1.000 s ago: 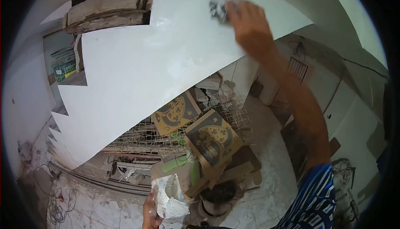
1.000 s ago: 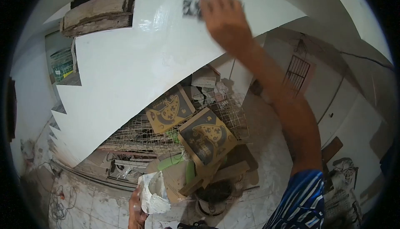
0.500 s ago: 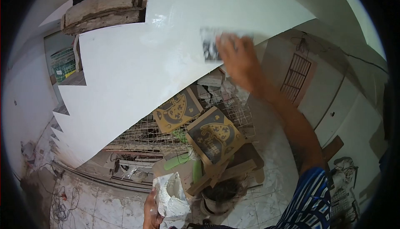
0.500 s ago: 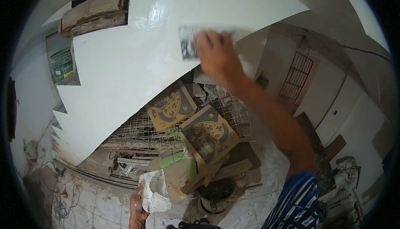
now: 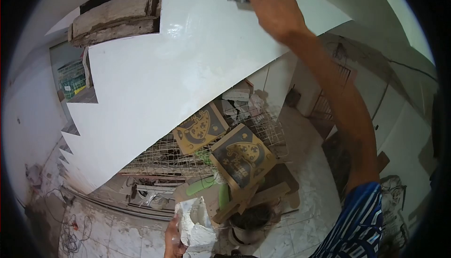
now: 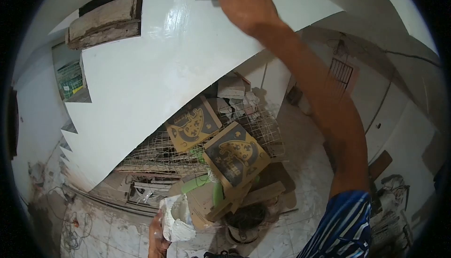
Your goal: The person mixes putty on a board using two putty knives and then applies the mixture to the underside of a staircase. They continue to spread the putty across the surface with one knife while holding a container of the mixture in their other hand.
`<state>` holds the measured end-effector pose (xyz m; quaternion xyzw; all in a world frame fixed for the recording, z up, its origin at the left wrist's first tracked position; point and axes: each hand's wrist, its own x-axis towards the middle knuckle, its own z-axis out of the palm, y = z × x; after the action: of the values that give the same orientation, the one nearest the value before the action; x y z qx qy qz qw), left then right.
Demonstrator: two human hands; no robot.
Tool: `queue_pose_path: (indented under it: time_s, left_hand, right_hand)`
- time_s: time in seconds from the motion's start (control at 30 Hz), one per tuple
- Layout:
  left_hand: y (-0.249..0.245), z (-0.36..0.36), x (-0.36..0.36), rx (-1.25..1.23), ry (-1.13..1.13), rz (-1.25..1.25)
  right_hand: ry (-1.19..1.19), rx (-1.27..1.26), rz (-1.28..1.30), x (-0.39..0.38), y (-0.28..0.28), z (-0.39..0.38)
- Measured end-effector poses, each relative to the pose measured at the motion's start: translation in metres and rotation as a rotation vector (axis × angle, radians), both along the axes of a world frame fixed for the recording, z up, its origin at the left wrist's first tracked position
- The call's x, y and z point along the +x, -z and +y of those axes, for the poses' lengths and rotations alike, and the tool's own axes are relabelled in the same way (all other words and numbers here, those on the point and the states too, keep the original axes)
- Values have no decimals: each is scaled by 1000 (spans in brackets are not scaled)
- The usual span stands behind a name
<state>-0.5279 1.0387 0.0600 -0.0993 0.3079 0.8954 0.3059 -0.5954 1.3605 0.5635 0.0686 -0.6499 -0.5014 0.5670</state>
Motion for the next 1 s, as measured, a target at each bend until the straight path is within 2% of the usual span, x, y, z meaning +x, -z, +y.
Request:
queue_pose_path:
  time_s: [0.03,0.13,0.3,0.43,0.57,0.67,0.8,0.93,1.0]
  left_hand:
    - [-1,0,0,-28,-7,-2]
    - [-2,0,0,27,19,-7]
    - [-4,0,-2,15,11,31]
    - [-9,2,-2,41,13,-5]
    - [-8,3,-3,25,12,-7]
    - [-7,2,-4,17,12,-1]
    - [-5,3,-5,13,13,-1]
    - [-11,9,-7,-14,2,4]
    - [-28,13,-2,9,-2,-43]
  right_hand:
    - [34,-105,-57,-3,-9,-3]
    - [65,-113,-104,-16,-18,4]
    - [81,-20,23,-26,3,16]
    - [-12,147,94,-24,62,26]
    - [61,58,-220,4,149,20]
    - [26,43,-392,27,182,16]
    - [-52,23,-303,30,143,0]
    - [5,134,34,8,45,6]
    - [-28,66,33,-5,7,9]
